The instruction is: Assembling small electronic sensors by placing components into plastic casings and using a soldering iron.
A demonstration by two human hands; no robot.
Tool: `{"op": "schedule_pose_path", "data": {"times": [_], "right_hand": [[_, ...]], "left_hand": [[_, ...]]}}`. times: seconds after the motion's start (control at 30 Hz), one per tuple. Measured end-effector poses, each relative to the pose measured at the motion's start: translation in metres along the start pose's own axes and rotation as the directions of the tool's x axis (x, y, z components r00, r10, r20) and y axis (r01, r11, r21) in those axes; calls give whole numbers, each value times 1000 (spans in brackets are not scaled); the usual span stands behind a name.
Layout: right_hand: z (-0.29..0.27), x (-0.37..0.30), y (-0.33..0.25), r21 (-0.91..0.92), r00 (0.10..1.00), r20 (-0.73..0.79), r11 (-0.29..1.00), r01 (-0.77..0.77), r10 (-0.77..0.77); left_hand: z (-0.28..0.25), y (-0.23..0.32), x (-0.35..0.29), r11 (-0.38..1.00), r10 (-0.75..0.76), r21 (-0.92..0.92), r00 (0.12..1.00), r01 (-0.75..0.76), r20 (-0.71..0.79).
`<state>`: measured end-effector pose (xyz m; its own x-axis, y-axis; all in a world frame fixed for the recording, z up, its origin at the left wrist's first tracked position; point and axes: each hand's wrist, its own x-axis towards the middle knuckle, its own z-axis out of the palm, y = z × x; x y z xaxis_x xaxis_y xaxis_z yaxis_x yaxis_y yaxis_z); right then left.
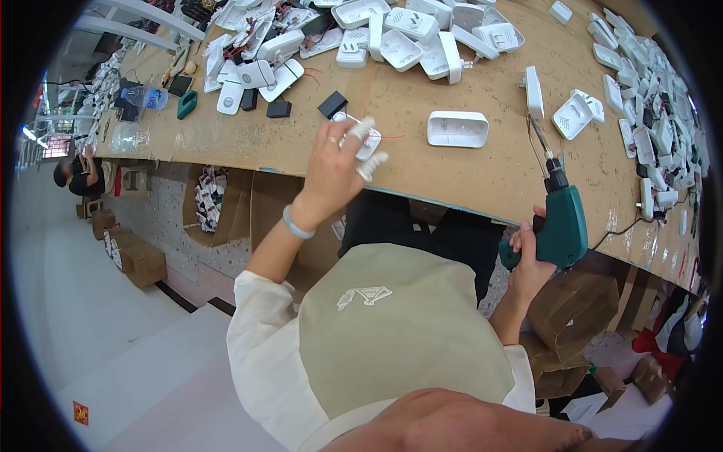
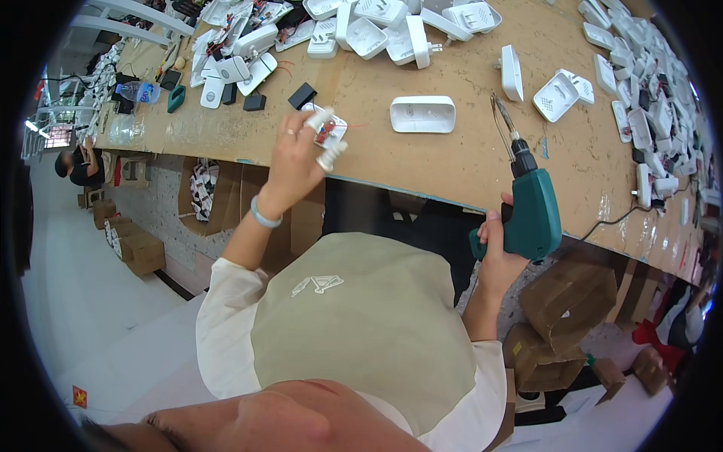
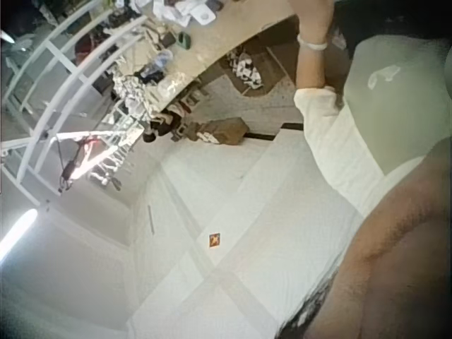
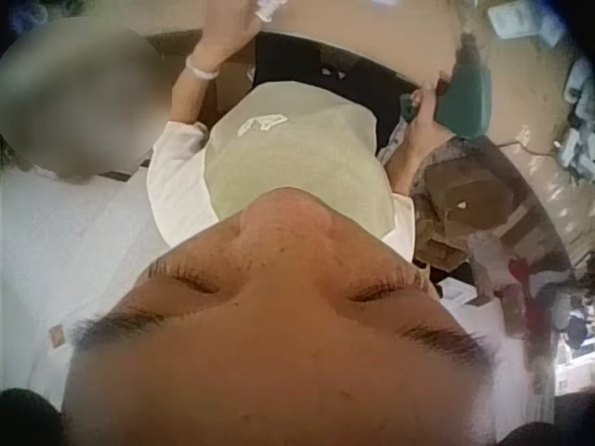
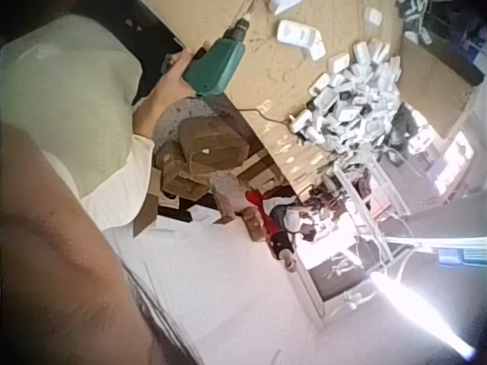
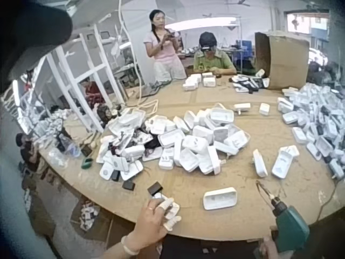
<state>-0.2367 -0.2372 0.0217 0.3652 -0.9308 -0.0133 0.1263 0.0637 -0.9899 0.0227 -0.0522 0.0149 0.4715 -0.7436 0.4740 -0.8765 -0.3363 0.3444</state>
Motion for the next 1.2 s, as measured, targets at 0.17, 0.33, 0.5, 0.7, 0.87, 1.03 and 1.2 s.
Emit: {"op": "schedule_pose_path", "data": {"times": [0.17, 0.33, 0.5, 0.7, 0.87, 1.03, 1.2], "right_hand": [[-3, -3, -3, 0, 999, 33, 1000, 20, -20], [-6, -9, -4, 12, 999, 33, 1000, 7, -7], [-16, -11, 3, -11, 999, 42, 1000, -29, 29], [-18, -11, 12, -11, 992, 99, 997, -76, 77], [-16, -10, 9, -27, 987, 133, 996, -86, 89], [-16, -14, 9, 16, 994, 96, 998, -55, 53], [-14, -14, -2, 32, 996, 74, 998, -56, 54]], "left_hand": [[14, -23, 13, 1000, -4, -22, 981, 9, 192], [28, -18, 6, 994, 105, -10, 988, -104, 113], [34, 13, -18, 910, -298, -339, 945, 239, -135], [20, 23, -22, 787, -581, -317, 809, 529, -90], [26, 22, -24, 850, -525, -56, 851, 524, -1], [17, 31, -5, 847, -527, 150, 842, 510, 113], [18, 33, -1, 825, -546, 274, 821, 494, 167]]}}
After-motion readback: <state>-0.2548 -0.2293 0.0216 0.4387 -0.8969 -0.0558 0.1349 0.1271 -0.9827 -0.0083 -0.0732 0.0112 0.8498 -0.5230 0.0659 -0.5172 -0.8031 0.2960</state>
